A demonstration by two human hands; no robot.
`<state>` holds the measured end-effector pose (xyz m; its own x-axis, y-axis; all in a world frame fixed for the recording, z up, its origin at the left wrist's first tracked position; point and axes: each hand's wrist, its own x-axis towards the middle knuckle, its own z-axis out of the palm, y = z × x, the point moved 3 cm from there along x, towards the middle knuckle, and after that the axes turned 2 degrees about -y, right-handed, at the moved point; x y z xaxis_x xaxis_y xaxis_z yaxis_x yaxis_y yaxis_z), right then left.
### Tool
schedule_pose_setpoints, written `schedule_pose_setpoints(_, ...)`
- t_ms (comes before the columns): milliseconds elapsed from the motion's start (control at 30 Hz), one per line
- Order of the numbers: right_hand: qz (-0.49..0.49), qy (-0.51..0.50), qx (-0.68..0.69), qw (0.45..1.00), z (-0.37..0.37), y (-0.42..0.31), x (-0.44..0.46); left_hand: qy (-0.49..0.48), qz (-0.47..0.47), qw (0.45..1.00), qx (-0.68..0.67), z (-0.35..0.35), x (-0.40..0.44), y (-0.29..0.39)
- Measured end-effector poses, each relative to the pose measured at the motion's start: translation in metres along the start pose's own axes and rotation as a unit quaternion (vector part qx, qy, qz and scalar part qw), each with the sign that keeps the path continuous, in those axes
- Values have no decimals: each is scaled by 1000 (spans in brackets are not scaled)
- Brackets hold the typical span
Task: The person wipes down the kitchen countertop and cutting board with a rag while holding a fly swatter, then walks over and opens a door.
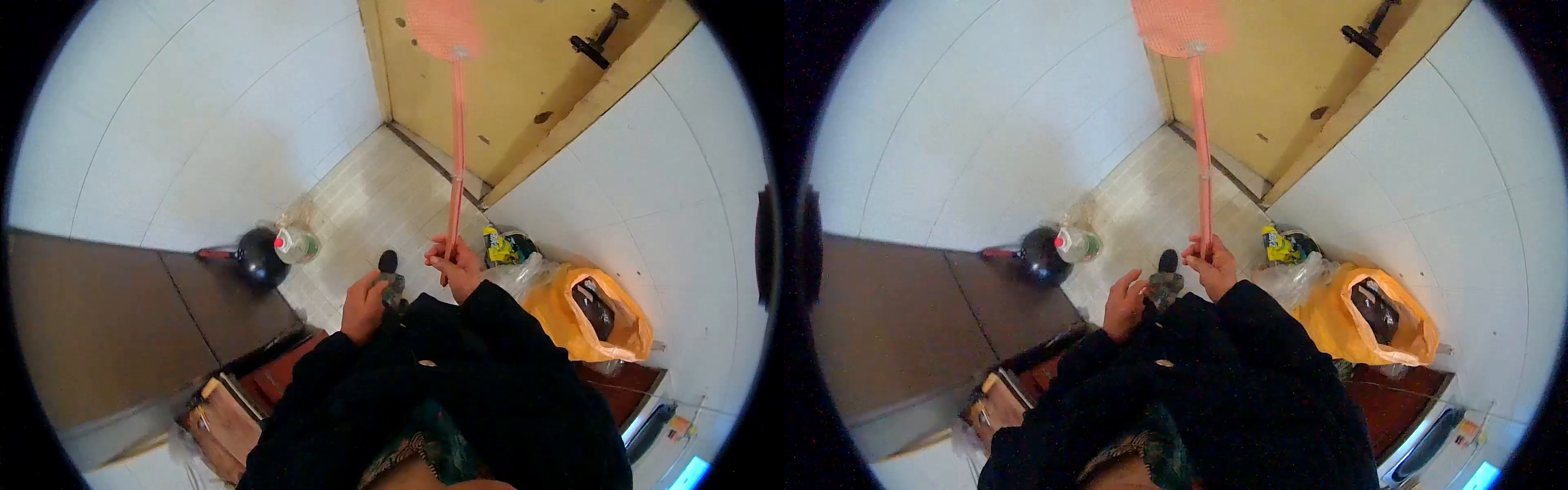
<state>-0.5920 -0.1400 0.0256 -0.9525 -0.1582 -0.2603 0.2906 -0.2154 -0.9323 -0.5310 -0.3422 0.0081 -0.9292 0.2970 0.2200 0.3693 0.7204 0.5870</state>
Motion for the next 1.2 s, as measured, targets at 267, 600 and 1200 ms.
schedule_pose_setpoints(267,-23,60,-27,998,31,-6,49,33,34,995,83,-9,55,-65)
schedule_pose_setpoints(600,-29,135,-51,989,60,-2,97,77,0,980,184,-9,70,-132)
schedule_pose_setpoints(1200,-71,117,32,990,91,35,74,-265,-306,906,125,-36,74,-136)
